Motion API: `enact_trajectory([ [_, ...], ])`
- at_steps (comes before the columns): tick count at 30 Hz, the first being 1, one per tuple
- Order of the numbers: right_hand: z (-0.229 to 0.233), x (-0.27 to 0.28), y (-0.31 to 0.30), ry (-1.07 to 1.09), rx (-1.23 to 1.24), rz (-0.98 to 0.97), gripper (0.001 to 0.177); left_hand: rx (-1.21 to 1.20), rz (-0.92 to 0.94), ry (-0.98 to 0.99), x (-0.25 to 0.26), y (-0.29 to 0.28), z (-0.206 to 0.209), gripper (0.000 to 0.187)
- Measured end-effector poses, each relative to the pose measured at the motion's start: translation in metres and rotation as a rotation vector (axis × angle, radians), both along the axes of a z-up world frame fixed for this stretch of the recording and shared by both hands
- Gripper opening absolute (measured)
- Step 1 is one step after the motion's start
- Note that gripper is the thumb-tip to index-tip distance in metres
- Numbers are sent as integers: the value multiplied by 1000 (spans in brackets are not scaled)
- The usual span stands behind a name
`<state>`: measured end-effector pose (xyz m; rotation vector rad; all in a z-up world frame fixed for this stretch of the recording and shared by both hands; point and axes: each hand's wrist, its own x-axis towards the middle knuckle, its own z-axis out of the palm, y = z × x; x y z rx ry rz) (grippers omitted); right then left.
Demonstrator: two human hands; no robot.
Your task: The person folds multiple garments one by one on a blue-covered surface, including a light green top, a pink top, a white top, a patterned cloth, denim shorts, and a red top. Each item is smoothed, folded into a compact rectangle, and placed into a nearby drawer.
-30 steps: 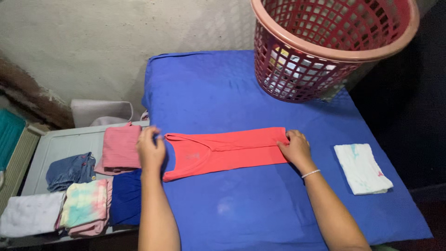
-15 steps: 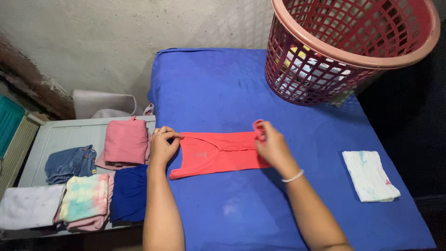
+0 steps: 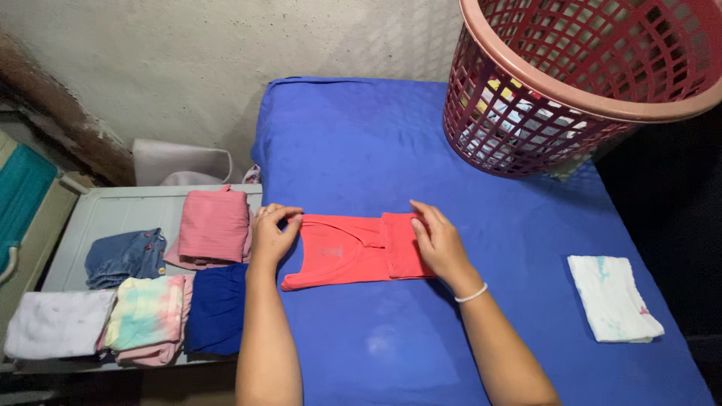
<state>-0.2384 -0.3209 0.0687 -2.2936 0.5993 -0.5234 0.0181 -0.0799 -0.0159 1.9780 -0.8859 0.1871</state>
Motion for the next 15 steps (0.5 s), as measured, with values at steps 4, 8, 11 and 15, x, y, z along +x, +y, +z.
enact_trajectory([
  [4,-25,11,-3,65,-432,200,61,73,88,-23,2,-3,0,13],
  [8,-42,17,11,291,-446,255,77,100,123,-107,-2,-1,2,16],
  [11,-40,15,17,289,-467,236,82,115,120,-115,-6,1,5,22],
  [15,-34,18,28,172,-405,269,91,94,94,-17,-4,1,8,21],
])
